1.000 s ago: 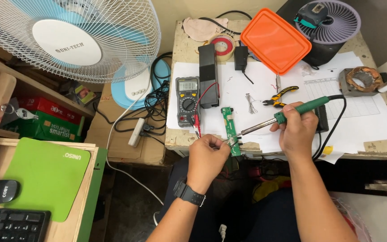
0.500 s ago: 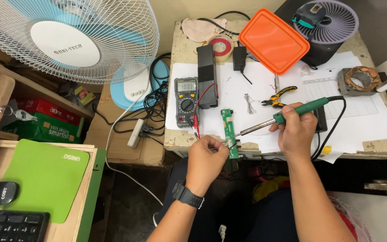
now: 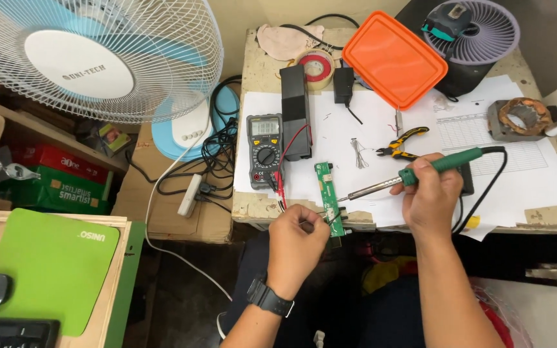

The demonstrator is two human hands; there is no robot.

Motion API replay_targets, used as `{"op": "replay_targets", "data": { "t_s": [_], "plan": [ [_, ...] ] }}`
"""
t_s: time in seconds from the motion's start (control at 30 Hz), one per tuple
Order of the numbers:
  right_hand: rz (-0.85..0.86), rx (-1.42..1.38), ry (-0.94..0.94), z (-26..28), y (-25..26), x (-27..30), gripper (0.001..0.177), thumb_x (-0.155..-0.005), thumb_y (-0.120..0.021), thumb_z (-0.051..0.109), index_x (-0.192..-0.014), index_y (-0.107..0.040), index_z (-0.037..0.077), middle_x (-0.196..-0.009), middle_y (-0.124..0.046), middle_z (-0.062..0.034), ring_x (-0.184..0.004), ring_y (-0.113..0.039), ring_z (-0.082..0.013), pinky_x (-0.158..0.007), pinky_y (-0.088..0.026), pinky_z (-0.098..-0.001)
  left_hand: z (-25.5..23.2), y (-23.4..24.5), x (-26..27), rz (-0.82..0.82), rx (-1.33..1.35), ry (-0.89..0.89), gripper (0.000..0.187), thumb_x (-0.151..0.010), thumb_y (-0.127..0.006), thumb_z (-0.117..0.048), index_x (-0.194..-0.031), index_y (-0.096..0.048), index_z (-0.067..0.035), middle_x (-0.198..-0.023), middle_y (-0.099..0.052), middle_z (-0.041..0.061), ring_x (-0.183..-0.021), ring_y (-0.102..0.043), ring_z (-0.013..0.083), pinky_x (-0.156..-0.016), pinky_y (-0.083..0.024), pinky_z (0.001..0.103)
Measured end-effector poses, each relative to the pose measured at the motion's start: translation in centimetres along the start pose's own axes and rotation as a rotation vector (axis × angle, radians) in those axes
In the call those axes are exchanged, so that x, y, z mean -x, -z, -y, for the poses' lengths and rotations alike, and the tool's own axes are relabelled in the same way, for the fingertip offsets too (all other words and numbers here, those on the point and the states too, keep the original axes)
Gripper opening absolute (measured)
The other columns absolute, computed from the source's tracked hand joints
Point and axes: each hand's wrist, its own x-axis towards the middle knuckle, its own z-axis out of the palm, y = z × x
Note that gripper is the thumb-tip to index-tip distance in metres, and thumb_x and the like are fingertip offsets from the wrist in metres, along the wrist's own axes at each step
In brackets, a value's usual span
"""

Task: The person uses a soldering iron to work on a green circuit board, then sets the tool down and manipulates the board with both hands. They pick up a black power adapter and connect its cable to the board, continuing to adjust the connections.

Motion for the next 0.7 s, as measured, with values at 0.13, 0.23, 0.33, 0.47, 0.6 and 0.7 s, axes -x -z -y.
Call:
{"op": "replay_targets", "data": {
  "t_s": [0.13,0.23,0.33,0.47,0.6,0.7],
  "plan": [
    [-0.081,0.034,-0.175,1.2,-0.2,0.3,0.014,-0.105,-0.067,0.017,-0.092,-0.065,0.012,-0.080,-0.057,-0.0065,-0.061,-0.051,-0.0164,-0.048,-0.059,-0.0342,1.0,-0.1,0.1,0.005,-0.072,-0.097,0.007,-0.089,-0.076,-0.010,-0.083,-0.075,-0.013,-0.075,-0.076,-0.001,-0.069,-0.069,0.0128,-0.072,-0.060,0.032],
    [-0.091,0.037,-0.169,0.8,-0.1,0.2,0.015,-0.105,-0.069,0.021,-0.094,-0.066,0.012,-0.083,-0.059,-0.0073,-0.061,-0.051,-0.0171,-0.048,-0.059,-0.0340,0.8,0.1,0.0,0.020,-0.070,-0.098,0.008,-0.088,-0.076,-0.009,-0.081,-0.076,-0.013,-0.075,-0.077,-0.002,-0.068,-0.070,0.0125,-0.069,-0.060,0.033],
    [-0.097,0.032,-0.128,0.2,-0.2,0.1,0.017,-0.105,-0.070,0.022,-0.094,-0.065,0.011,-0.081,-0.060,-0.0077,-0.059,-0.050,-0.0161,-0.048,-0.058,-0.0345,0.7,0.5,0.0,0.028,-0.053,-0.089,0.007,-0.089,-0.077,-0.011,-0.083,-0.078,-0.014,-0.077,-0.079,-0.002,-0.071,-0.072,0.0120,-0.072,-0.061,0.032],
    [-0.160,0.047,0.018,0.7,-0.7,0.5,0.015,-0.103,-0.069,0.021,-0.097,-0.062,0.009,-0.082,-0.059,-0.0090,-0.053,-0.055,-0.0199,-0.046,-0.053,-0.0330,0.2,1.1,-0.1,0.069,-0.035,-0.064,0.008,-0.092,-0.082,-0.017,-0.084,-0.082,-0.016,-0.076,-0.082,-0.004,-0.069,-0.074,0.0096,-0.071,-0.061,0.031],
    [-0.155,0.244,0.165,4.3,-0.6,1.9,0.026,-0.108,-0.072,0.030,-0.101,-0.062,0.008,-0.092,-0.057,-0.0064,-0.063,-0.058,-0.0226,-0.052,-0.056,-0.0332,0.3,1.1,-0.1,0.049,-0.037,-0.049,0.008,-0.090,-0.082,-0.018,-0.082,-0.083,-0.016,-0.074,-0.081,-0.004,-0.070,-0.075,0.0098,-0.073,-0.062,0.031],
    [-0.142,0.443,0.286,7.9,1.7,2.0,0.021,-0.119,-0.067,0.028,-0.110,-0.061,0.010,-0.080,-0.059,-0.0058,-0.059,-0.067,-0.0187,-0.060,-0.050,-0.0283,2.2,0.1,-0.5,-0.043,-0.091,-0.174,0.007,-0.085,-0.079,-0.018,-0.078,-0.078,-0.017,-0.067,-0.077,-0.003,-0.063,-0.071,0.0132,-0.072,-0.059,0.035]
  ]
}}
